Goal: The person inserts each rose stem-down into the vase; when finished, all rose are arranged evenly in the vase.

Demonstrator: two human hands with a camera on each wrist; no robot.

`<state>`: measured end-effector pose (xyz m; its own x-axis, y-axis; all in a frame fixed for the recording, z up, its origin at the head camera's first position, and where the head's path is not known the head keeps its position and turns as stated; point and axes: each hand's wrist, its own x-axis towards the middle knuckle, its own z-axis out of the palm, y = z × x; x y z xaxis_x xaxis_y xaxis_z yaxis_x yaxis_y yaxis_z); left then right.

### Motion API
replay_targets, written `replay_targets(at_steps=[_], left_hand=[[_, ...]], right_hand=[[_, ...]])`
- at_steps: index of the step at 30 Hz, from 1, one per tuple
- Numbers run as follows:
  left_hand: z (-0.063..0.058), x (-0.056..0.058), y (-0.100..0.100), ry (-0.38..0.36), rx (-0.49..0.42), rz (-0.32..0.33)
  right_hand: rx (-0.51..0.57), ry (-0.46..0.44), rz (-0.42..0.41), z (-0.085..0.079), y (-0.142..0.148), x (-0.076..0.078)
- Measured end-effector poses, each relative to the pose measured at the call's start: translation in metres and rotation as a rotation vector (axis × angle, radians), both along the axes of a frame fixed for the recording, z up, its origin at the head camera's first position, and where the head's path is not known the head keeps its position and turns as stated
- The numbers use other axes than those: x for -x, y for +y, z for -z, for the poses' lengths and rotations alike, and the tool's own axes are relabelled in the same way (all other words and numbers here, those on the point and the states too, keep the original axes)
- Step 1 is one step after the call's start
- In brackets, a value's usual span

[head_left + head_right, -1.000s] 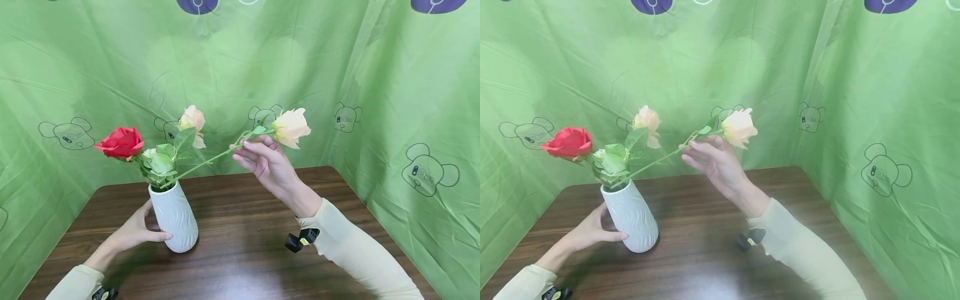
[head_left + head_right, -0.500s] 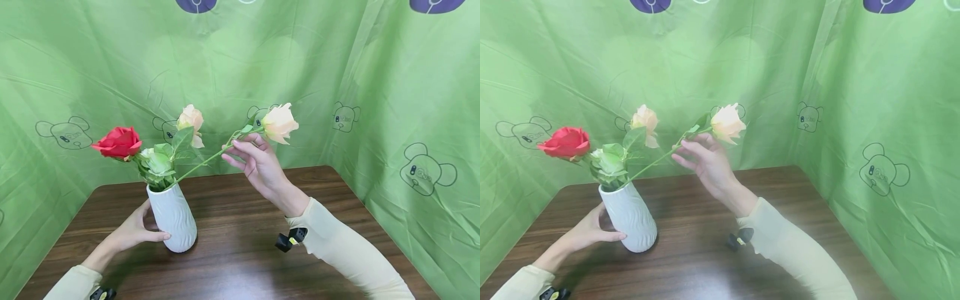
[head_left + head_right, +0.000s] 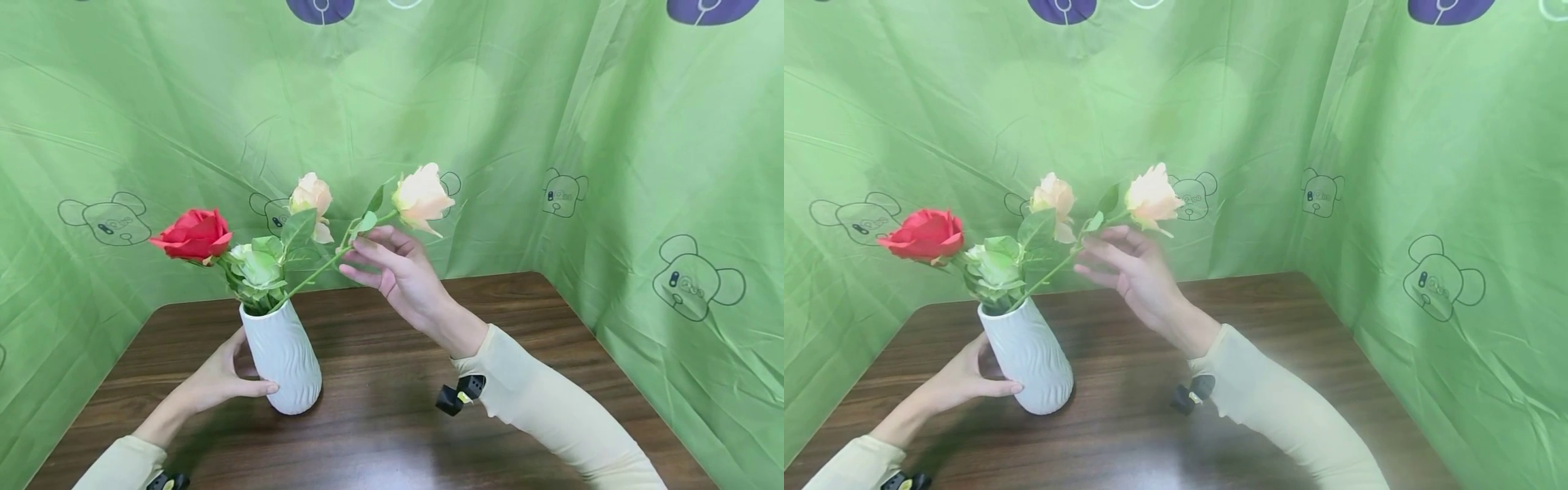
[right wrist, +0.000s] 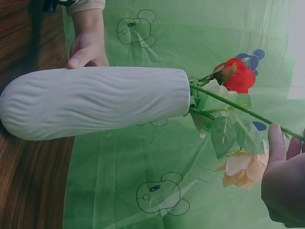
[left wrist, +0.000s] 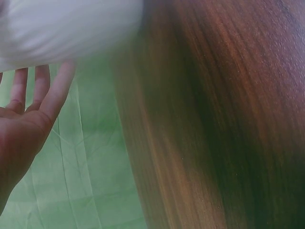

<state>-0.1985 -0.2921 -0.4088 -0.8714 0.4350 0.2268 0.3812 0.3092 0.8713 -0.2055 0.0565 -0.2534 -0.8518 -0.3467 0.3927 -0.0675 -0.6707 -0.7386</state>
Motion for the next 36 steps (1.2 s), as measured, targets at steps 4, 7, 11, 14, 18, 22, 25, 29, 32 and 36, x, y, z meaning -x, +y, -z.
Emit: replay_targets(at_steps=[4, 7, 11, 14, 18, 22, 25, 29, 32, 36], left_hand=[[0.0, 0.0, 0.0, -0.005, -0.003, 0.002], [0.0, 0.0, 0.0, 0.002, 0.003, 0.0], [-0.001, 0.001, 0.0, 0.009, 0.008, -0.001], [-0.001, 0.001, 0.0, 0.004, 0.005, 0.001], [-0.001, 0.001, 0.001, 0.012, 0.004, 0.008], [0.0, 0.002, 0.001, 0.022, -0.002, 0.016], [0.0, 0.002, 0.002, 0.017, -0.012, 0.024], [0.001, 0.002, 0.001, 0.015, -0.017, 0.025], [0.001, 0.002, 0.001, 0.015, -0.015, 0.022], [0.001, 0.002, 0.001, 0.012, -0.019, 0.03]], right_hand=[[0.0, 0.027, -0.024, 0.001, -0.006, -0.001], [-0.01, 0.045, -0.041, 0.001, -0.011, -0.002], [-0.018, 0.06, -0.05, 0.001, -0.019, -0.003], [-0.019, 0.064, -0.047, 0.0, -0.027, -0.003], [-0.008, 0.069, -0.044, 0.001, -0.037, -0.002], [-0.003, 0.06, -0.046, 0.002, -0.046, -0.001], [-0.021, 0.053, -0.051, 0.004, -0.051, -0.002], [-0.054, 0.06, -0.052, 0.006, -0.055, -0.004], [-0.078, 0.072, -0.048, 0.008, -0.059, -0.004], [-0.111, 0.088, -0.047, 0.01, -0.063, -0.003]])
